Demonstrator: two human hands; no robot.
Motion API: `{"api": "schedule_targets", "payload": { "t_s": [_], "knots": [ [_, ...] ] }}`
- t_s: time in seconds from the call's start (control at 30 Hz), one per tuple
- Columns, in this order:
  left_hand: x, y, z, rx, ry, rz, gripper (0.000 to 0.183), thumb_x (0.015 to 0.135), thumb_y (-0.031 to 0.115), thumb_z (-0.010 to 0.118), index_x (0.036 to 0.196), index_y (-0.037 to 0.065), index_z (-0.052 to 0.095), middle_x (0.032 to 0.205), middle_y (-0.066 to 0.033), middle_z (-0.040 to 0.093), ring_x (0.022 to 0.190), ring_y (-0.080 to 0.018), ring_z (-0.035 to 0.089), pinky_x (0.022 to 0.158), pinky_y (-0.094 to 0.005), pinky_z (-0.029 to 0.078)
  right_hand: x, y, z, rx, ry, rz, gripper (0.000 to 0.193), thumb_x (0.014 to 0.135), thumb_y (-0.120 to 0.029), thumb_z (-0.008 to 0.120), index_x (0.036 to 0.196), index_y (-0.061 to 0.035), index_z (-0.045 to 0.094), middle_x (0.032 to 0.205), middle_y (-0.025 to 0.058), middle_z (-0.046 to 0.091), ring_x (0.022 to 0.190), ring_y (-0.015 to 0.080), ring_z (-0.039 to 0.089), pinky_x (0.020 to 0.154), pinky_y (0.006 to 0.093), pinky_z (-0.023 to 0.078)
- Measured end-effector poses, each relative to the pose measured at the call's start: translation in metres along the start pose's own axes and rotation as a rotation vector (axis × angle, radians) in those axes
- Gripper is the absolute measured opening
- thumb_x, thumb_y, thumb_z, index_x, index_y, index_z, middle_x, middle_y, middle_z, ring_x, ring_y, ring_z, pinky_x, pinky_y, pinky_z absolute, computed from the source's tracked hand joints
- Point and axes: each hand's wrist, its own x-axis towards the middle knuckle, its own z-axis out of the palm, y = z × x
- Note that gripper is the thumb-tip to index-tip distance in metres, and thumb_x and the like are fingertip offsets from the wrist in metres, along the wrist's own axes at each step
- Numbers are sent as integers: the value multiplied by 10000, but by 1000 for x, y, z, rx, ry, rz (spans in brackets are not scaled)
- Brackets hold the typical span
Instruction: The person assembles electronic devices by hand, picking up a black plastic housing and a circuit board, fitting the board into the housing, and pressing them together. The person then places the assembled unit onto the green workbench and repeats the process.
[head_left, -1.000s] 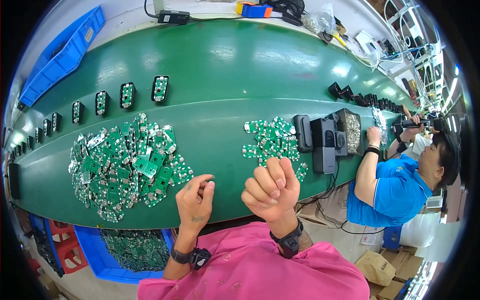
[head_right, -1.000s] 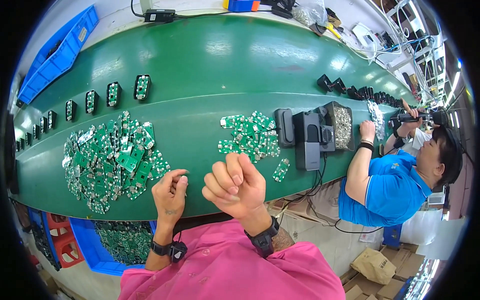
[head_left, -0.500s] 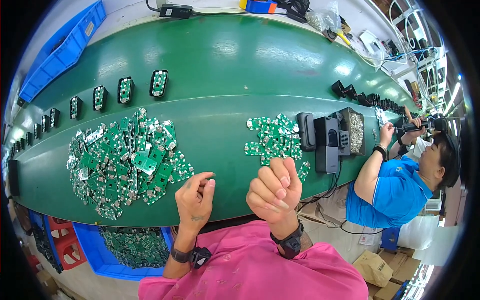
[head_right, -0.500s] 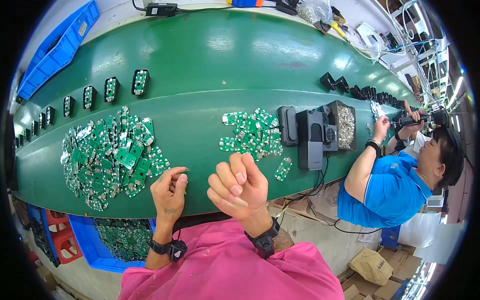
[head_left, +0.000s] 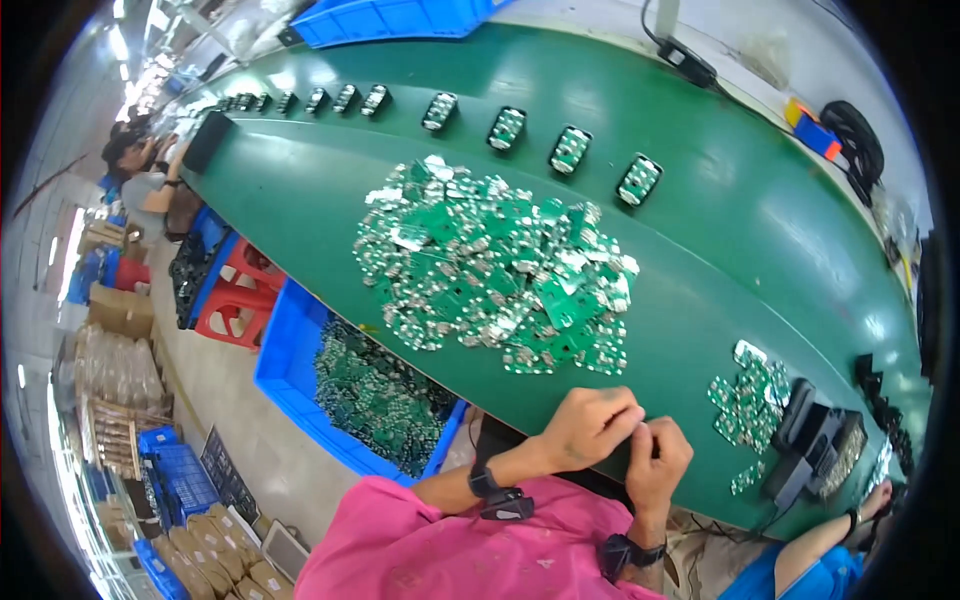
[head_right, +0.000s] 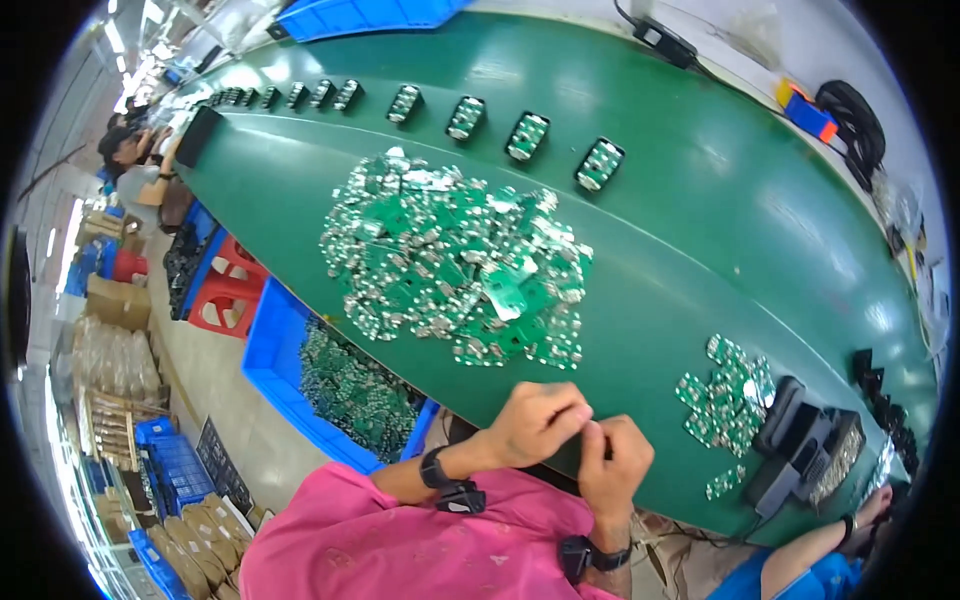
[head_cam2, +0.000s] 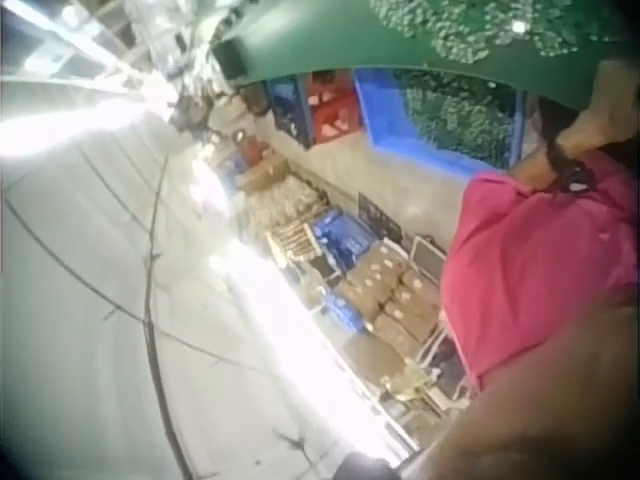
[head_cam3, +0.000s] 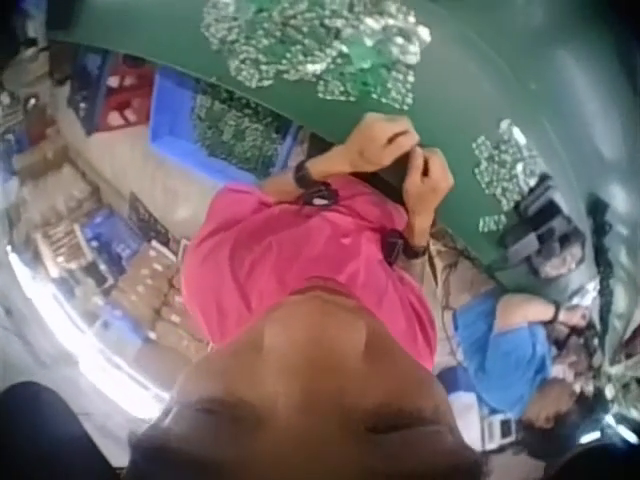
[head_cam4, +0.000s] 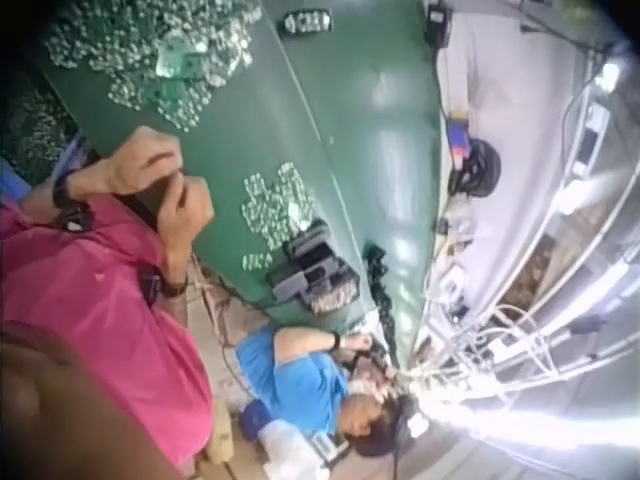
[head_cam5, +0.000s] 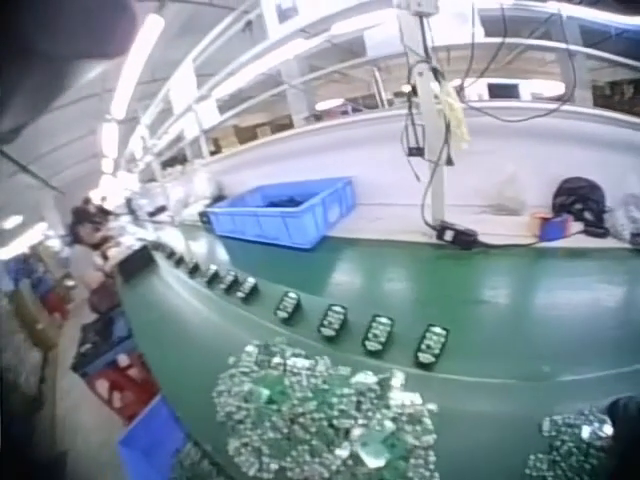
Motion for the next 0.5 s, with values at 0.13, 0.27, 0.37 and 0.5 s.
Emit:
{"api": "schedule_targets", "payload": {
  "t_s": [0.13,0.27,0.37,0.5],
  "knots": [
    [-2,-4,-4,25,10,12,165,918,115,639,826,-23,630,703,-141,617,589,-285,617,537,-358,468,1,6,6,58,-27,61,171,883,-27,653,744,-5,555,666,107,558,543,243,517,511,358,380],
    [-6,-1,-5,24,31,16,151,910,110,652,843,-24,630,729,-134,634,606,-284,623,542,-355,472,0,2,4,63,-32,67,180,893,-34,649,748,1,549,664,102,549,550,233,507,516,354,377],
    [-10,-2,-8,112,74,154,113,894,110,671,846,13,640,762,-113,654,632,-270,638,553,-360,485,-2,7,4,52,-15,53,235,945,-65,616,740,7,527,648,67,527,543,148,461,510,310,349],
    [-23,4,-36,413,231,240,60,860,98,704,836,83,651,783,-69,670,652,-243,657,570,-353,510,-3,9,3,42,-35,57,253,958,-76,609,733,8,528,652,54,529,535,126,448,501,295,336]
  ]
}}
